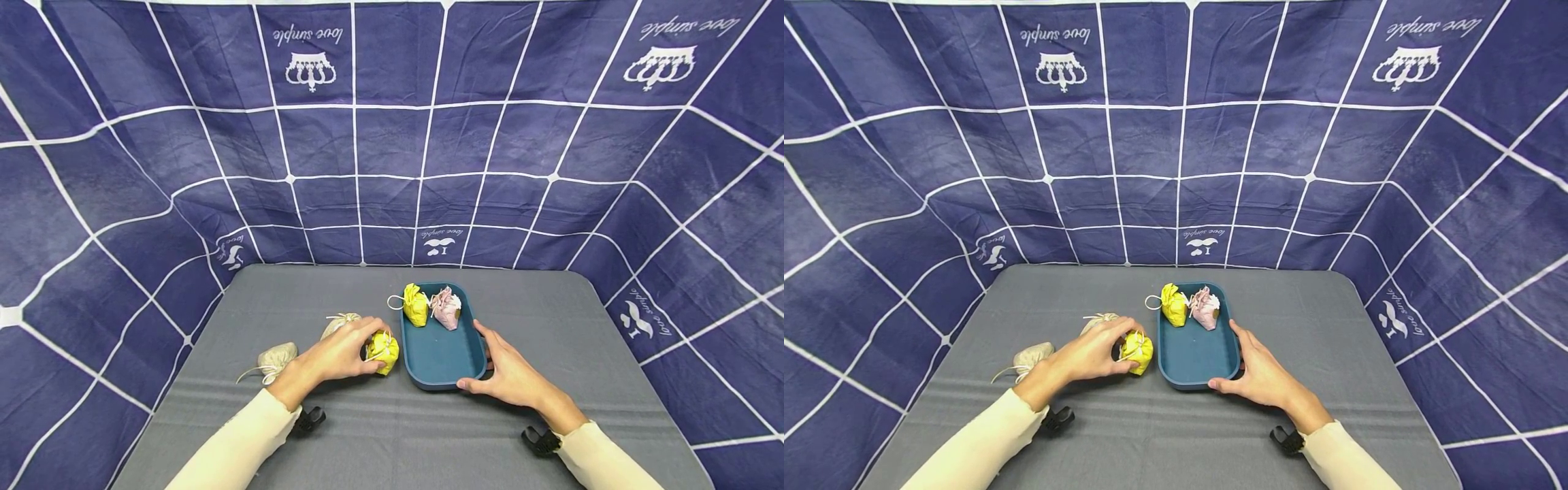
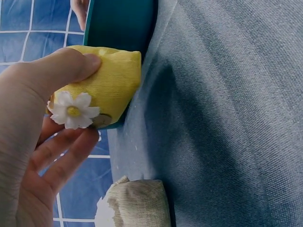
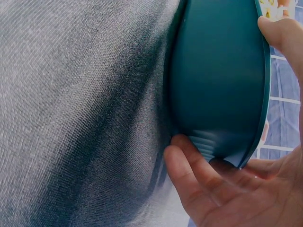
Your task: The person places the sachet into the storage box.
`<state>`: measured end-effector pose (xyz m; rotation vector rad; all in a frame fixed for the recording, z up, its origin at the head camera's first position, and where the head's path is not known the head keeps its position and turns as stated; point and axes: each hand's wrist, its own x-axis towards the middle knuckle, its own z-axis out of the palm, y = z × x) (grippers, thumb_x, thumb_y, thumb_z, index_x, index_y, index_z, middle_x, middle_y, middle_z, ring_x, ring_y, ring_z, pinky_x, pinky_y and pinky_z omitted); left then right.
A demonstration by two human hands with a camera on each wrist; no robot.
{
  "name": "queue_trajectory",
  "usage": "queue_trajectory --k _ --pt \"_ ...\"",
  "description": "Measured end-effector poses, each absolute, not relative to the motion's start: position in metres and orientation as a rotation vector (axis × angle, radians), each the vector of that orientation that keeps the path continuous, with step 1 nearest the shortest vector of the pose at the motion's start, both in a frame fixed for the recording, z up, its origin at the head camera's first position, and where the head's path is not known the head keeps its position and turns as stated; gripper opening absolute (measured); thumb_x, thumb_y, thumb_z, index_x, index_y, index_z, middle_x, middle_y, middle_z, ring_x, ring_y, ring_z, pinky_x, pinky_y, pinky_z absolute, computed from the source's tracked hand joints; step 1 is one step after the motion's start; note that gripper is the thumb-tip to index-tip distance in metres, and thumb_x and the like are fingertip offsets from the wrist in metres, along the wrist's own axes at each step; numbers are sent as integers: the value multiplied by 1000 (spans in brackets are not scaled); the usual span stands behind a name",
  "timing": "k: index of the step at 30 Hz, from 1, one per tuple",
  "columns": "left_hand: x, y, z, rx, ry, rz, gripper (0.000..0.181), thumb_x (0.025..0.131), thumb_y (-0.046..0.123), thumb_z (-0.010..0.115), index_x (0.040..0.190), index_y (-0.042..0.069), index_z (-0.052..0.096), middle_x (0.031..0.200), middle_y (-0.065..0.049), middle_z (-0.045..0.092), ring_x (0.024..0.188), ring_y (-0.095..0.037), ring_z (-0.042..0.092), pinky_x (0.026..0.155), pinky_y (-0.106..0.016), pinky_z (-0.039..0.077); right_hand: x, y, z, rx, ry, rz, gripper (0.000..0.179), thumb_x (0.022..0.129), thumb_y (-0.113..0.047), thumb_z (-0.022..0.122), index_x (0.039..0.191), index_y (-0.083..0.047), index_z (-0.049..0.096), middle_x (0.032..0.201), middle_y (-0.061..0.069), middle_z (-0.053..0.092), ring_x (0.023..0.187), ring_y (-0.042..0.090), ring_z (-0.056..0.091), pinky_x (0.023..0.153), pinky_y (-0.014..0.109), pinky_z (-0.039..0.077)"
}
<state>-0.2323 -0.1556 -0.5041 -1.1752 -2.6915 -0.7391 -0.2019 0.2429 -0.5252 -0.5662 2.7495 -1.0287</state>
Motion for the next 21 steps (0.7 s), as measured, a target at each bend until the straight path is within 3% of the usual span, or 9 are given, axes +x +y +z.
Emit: queue_trajectory --k 7,12,21 --pt "-234 -155 -502 -1103 -2636 -686 57 88 30 101 135 19 71 119 5 77 102 -12 74 92 -35 66 -202 243 -526 -580 2762 -1019 132 88 -59 100 181 0 26 173 32 49 125 26 76 98 36 70" --pt "-235 -154 -500 -1071 -2587 -735 60 85 25 102 136 15 71 119 2 78 97 -10 73 87 -31 67 -201 243 -526 -574 2767 -1013 132 89 -59 99 181 0 26 172 32 49 124 25 77 99 37 70" --pt "-237 -146 -494 -991 -2536 -820 55 88 24 100 135 15 72 127 -1 78 110 -16 79 98 -40 69 -200 243 -525 -590 2780 -1029 131 87 -58 101 180 1 28 170 33 52 119 23 78 98 35 70"
